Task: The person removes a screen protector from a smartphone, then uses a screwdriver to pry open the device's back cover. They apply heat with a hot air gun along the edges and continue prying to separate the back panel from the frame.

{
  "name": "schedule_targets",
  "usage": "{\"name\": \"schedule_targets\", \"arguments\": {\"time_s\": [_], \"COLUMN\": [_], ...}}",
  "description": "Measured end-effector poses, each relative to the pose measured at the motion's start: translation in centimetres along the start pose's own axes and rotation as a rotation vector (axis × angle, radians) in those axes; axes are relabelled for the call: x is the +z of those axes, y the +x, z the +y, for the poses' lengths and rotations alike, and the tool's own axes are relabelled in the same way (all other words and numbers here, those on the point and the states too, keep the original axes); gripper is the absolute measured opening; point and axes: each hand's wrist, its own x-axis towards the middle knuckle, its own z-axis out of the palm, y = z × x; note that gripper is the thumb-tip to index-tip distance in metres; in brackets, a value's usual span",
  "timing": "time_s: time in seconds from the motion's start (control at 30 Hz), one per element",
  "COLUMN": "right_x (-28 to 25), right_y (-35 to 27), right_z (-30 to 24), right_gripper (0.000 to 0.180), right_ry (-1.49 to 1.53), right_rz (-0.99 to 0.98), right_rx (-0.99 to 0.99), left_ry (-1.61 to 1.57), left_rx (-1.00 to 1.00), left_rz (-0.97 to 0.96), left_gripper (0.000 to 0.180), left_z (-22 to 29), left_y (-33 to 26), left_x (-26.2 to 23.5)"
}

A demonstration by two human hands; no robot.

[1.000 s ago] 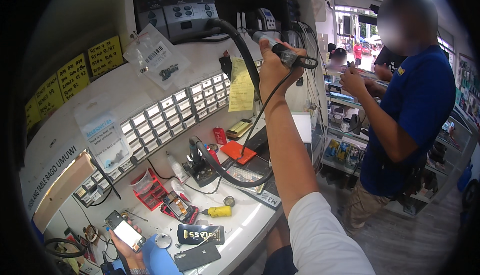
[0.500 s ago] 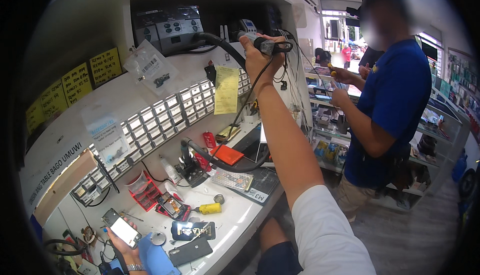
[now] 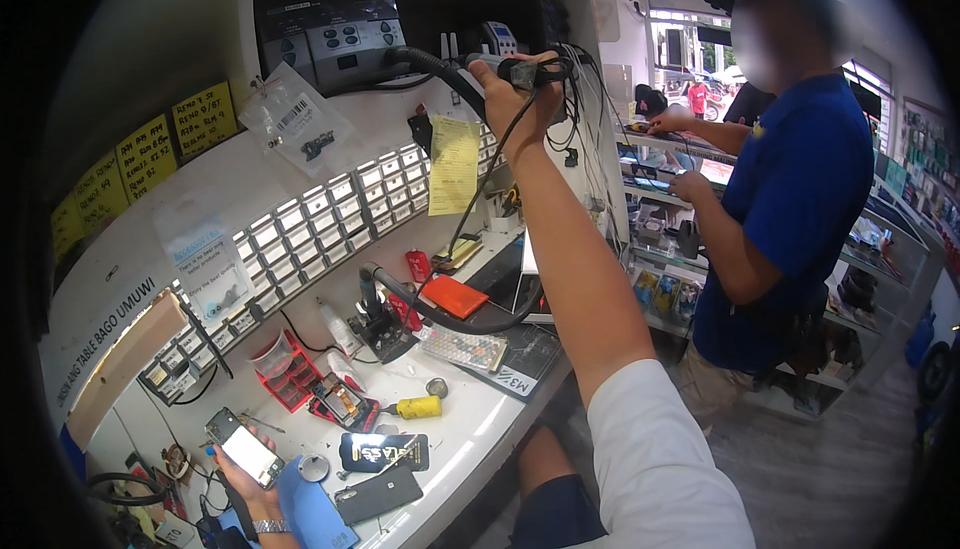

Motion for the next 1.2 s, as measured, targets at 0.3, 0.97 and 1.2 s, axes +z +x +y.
{"name": "schedule_targets", "arguments": {"time_s": [0.3, 0.97, 1.2], "right_x": [-2.8, -7.4, -6.7], "right_y": [-1.3, -38.9, -47.7], "right_z": [-1.6, -15.5, -14.5], "right_gripper": [0.051, 0.039, 0.044], "right_ry": [0.193, 1.158, 1.055], "right_rz": [0.017, -0.851, -1.043], "right_rx": [-0.027, 0.25, 0.439], "left_ry": [-0.021, -0.026, 0.044], "left_rx": [0.008, -0.056, -0.05], "left_rz": [0.018, -0.14, -0.05], "left_gripper": [0.073, 0.095, 0.089], "left_z": [0.6, -0.3, -0.6], "left_y": [0.4, 0.1, 0.0], "left_x": [-0.5, -0.7, 0.0]}}
